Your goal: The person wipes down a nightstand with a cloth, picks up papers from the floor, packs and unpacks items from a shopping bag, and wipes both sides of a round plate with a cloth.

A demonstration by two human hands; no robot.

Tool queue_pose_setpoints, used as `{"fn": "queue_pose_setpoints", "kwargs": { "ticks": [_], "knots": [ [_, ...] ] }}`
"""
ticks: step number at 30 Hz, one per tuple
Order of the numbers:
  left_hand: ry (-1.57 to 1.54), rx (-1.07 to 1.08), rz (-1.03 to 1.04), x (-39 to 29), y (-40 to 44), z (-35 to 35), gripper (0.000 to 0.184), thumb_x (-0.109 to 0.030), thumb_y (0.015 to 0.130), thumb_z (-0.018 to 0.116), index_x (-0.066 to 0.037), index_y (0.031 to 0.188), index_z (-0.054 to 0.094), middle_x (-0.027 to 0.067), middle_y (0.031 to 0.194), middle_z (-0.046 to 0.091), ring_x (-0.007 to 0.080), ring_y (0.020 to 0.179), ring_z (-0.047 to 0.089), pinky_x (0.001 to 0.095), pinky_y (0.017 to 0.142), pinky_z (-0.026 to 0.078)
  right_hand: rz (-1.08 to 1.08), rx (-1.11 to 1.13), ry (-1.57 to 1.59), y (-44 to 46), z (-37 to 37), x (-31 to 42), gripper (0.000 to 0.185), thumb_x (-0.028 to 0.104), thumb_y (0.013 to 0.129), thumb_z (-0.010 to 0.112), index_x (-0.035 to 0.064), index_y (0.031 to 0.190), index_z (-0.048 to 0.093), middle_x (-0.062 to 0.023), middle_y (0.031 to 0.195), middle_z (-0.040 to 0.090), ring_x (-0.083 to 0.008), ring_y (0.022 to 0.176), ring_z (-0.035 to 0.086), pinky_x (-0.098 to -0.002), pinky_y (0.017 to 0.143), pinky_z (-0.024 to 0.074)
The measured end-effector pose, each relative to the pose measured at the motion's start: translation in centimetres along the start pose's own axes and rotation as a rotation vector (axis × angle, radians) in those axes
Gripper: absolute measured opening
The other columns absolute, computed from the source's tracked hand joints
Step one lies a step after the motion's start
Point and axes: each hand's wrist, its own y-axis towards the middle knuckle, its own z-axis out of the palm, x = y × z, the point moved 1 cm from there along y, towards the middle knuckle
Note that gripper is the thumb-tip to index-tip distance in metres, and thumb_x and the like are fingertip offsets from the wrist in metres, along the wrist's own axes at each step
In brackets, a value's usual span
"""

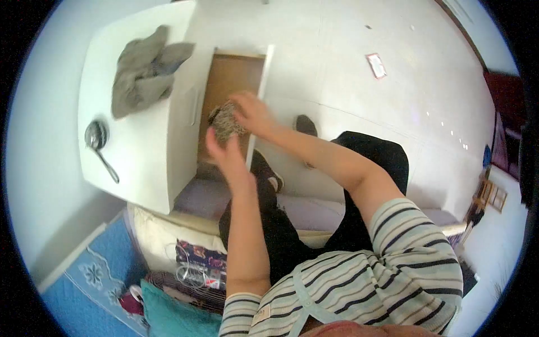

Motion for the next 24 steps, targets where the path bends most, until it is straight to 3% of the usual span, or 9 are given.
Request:
{"fn": "queue_pose_setpoints", "kwargs": {
  "ticks": [4, 6, 8, 10, 13, 17, 20, 22, 24],
  "knots": [
    [-0.105, 0.015, -0.083, 1.1, 0.8, 0.1, 0.058, -0.004, 0.082, 0.051, -0.004, 0.134, 0.025, 0.0135, 0.137, 0.026, 0.0250, 0.125, 0.028, 0.0363, 0.104, 0.022, -0.201, -0.175, 0.019, 4.0, -3.3, 6.0, 0.044, 0.014, 0.075, 0.061, 0.0061, 0.116, 0.048, -0.0168, 0.117, 0.046, -0.0342, 0.109, 0.044, -0.0410, 0.095, 0.0352],
    [-0.089, 0.029, -0.023, 1.6, 0.7, -0.2, 0.057, -0.004, 0.082, 0.049, -0.003, 0.134, 0.025, 0.0137, 0.138, 0.025, 0.0238, 0.128, 0.025, 0.0359, 0.105, 0.018, -0.405, -0.193, 0.016, 6.7, -4.7, 10.1, 0.052, 0.023, 0.073, 0.065, 0.0105, 0.120, 0.047, -0.0163, 0.123, 0.044, -0.0363, 0.114, 0.040, -0.0442, 0.096, 0.0327],
    [-0.035, 0.036, -0.031, 1.2, 0.5, -0.3, 0.057, -0.004, 0.083, 0.048, -0.003, 0.134, 0.024, 0.0137, 0.139, 0.025, 0.0242, 0.129, 0.024, 0.0359, 0.106, 0.016, -0.559, -0.226, -0.195, 9.8, -5.1, 14.4, 0.064, 0.036, 0.069, 0.068, 0.0172, 0.125, 0.045, -0.0153, 0.128, 0.041, -0.0389, 0.119, 0.035, -0.0476, 0.098, 0.0287],
    [-0.072, 0.038, -0.034, 0.9, 0.6, -0.3, 0.056, -0.004, 0.083, 0.048, -0.003, 0.134, 0.024, 0.0134, 0.139, 0.024, 0.0240, 0.129, 0.023, 0.0358, 0.106, 0.016, -0.611, -0.204, -0.293, 13.3, -2.4, 15.0, 0.070, 0.045, 0.067, 0.068, 0.0229, 0.128, 0.043, -0.0152, 0.131, 0.039, -0.0410, 0.122, 0.030, -0.0486, 0.100, 0.0261],
    [-0.142, 0.065, -0.030, 1.1, 0.5, -0.4, 0.055, -0.004, 0.084, 0.047, -0.003, 0.134, 0.025, 0.0130, 0.139, 0.025, 0.0236, 0.129, 0.023, 0.0356, 0.106, 0.015, -0.623, -0.166, -0.522, 16.1, 1.5, 13.8, 0.068, 0.041, 0.067, 0.069, 0.0198, 0.126, 0.045, -0.0150, 0.126, 0.043, -0.0350, 0.118, 0.037, -0.0439, 0.098, 0.0305],
    [-0.249, 0.103, -0.054, 0.8, 1.0, -0.7, 0.052, -0.004, 0.086, 0.046, -0.005, 0.134, 0.026, 0.0109, 0.135, 0.031, 0.0218, 0.126, 0.029, 0.0356, 0.105, 0.020, -0.541, -0.004, -0.223, 13.2, 2.0, 13.9, 0.061, 0.028, 0.060, 0.073, 0.0146, 0.116, 0.051, -0.0108, 0.110, 0.050, -0.0308, 0.109, 0.043, -0.0404, 0.093, 0.0358],
    [-0.446, 0.110, -0.086, -1.0, 0.1, -0.4, 0.051, -0.006, 0.087, 0.047, -0.006, 0.133, 0.027, 0.0091, 0.131, 0.036, 0.0206, 0.121, 0.035, 0.0346, 0.101, 0.026, -0.534, 0.109, -0.234, 8.5, 1.1, 15.2, 0.060, 0.020, 0.057, 0.075, 0.0136, 0.112, 0.052, -0.0102, 0.108, 0.050, -0.0300, 0.110, 0.042, -0.0388, 0.093, 0.0365],
    [-0.637, 0.079, -0.191, -0.6, 0.1, -1.0, 0.047, -0.006, 0.087, 0.048, -0.005, 0.130, 0.030, 0.0089, 0.130, 0.037, 0.0201, 0.120, 0.035, 0.0335, 0.100, 0.027, -0.713, 0.148, -0.154, 6.1, 1.2, 15.3, 0.056, 0.014, 0.059, 0.074, 0.0124, 0.110, 0.052, -0.0090, 0.109, 0.049, -0.0293, 0.111, 0.042, -0.0392, 0.094, 0.0360],
    [-0.524, 0.074, -0.150, 0.3, 0.1, -1.0, 0.048, -0.005, 0.085, 0.049, -0.005, 0.129, 0.030, 0.0094, 0.130, 0.037, 0.0203, 0.120, 0.036, 0.0337, 0.100, 0.027, -0.737, 0.241, -0.156, 6.6, 0.1, 14.6, 0.056, 0.012, 0.059, 0.074, 0.0124, 0.111, 0.052, -0.0087, 0.110, 0.049, -0.0292, 0.111, 0.042, -0.0395, 0.096, 0.0351]
  ]
}}
